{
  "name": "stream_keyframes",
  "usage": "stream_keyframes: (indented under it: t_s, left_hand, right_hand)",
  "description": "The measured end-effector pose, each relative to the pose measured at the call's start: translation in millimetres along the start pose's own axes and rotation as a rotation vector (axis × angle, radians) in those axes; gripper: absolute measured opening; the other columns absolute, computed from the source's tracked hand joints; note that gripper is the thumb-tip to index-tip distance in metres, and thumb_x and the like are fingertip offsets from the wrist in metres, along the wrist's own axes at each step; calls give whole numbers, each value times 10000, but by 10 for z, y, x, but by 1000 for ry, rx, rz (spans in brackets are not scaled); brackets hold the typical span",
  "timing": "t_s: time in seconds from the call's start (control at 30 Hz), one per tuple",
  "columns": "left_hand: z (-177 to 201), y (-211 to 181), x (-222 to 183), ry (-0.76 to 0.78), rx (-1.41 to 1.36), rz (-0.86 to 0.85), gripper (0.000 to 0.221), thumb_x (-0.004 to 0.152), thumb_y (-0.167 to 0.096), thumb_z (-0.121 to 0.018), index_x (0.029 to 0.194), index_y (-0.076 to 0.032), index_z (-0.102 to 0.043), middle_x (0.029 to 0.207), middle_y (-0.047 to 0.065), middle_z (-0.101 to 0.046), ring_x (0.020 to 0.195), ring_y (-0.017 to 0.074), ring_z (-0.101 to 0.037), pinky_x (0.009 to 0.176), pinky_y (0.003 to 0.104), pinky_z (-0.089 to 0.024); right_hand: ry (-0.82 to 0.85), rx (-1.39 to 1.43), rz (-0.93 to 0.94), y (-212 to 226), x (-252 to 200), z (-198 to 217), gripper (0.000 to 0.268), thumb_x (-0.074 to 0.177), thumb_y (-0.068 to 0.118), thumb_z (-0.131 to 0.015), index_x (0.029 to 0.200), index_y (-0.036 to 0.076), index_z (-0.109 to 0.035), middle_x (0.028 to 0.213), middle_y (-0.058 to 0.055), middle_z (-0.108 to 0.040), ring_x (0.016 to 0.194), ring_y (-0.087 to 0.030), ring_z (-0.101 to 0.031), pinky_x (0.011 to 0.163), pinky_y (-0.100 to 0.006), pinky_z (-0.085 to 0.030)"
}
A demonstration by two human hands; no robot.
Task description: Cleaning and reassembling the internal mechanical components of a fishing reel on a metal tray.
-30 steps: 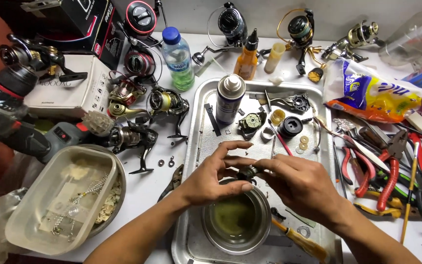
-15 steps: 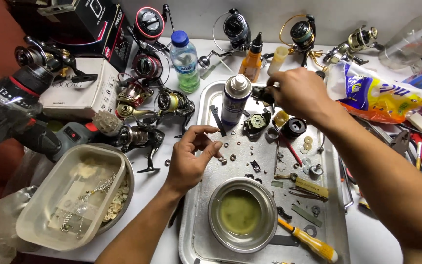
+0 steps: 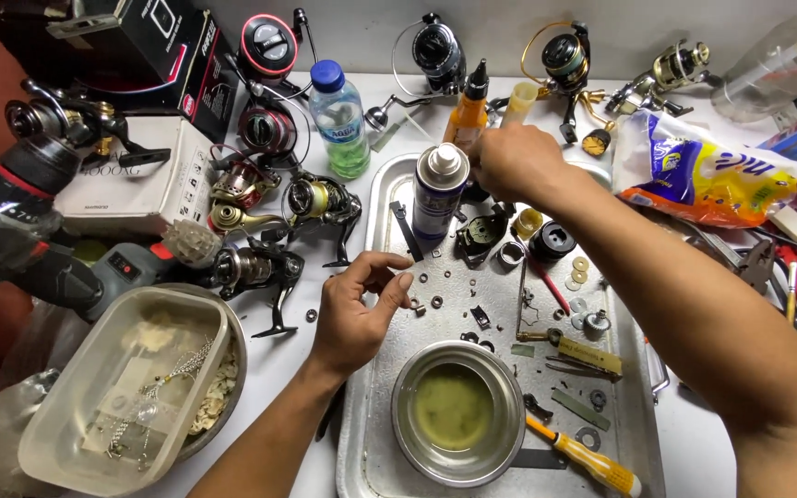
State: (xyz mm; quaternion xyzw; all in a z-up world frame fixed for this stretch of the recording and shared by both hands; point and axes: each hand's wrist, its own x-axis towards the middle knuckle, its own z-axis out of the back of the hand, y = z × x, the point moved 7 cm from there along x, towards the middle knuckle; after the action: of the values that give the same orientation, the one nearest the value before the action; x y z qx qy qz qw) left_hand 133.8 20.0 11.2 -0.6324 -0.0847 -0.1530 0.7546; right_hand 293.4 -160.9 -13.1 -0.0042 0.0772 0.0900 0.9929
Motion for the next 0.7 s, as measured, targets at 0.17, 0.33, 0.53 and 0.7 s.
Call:
stream_keyframes:
  t_s: [0.17,0.33,0.53,0.7]
  left_hand:
    - [-4,9,-8,-2,-3,5,103,848,-97,-610,930,-42,-637,534,92,-628,496,171,-569,544,287,-484]
    - [4,24,-14,-10,19,6,98,845,-89,-612,930,-46,-637,532,88,-630,493,170,-569,542,285,-485]
    - [-25,32,-6,-8,25,6,86,844,-78,-610,920,-54,-642,477,69,-604,445,152,-543,504,256,-451]
    - [-63,101,-42,27,114,152,162,856,-204,-570,945,-76,-613,478,14,-567,433,102,-570,474,236,-512]
  right_hand:
    - [-80,-2,46,15,-98,139,189,779,272,-613,881,164,-730,756,-174,-667,773,-398,-666,686,-488,-533]
    - [-175,138,150,-106,-466,469,193,823,239,-601,927,123,-717,762,-209,-670,800,-435,-646,712,-519,-517]
    - [-297,473,93,-542,-1176,742,260,902,250,-568,1043,62,-676,754,-208,-663,827,-433,-621,765,-498,-464]
    - [-234,668,-131,-887,-1615,569,273,877,269,-566,1043,79,-670,973,-64,-691,844,-178,-620,728,-307,-463]
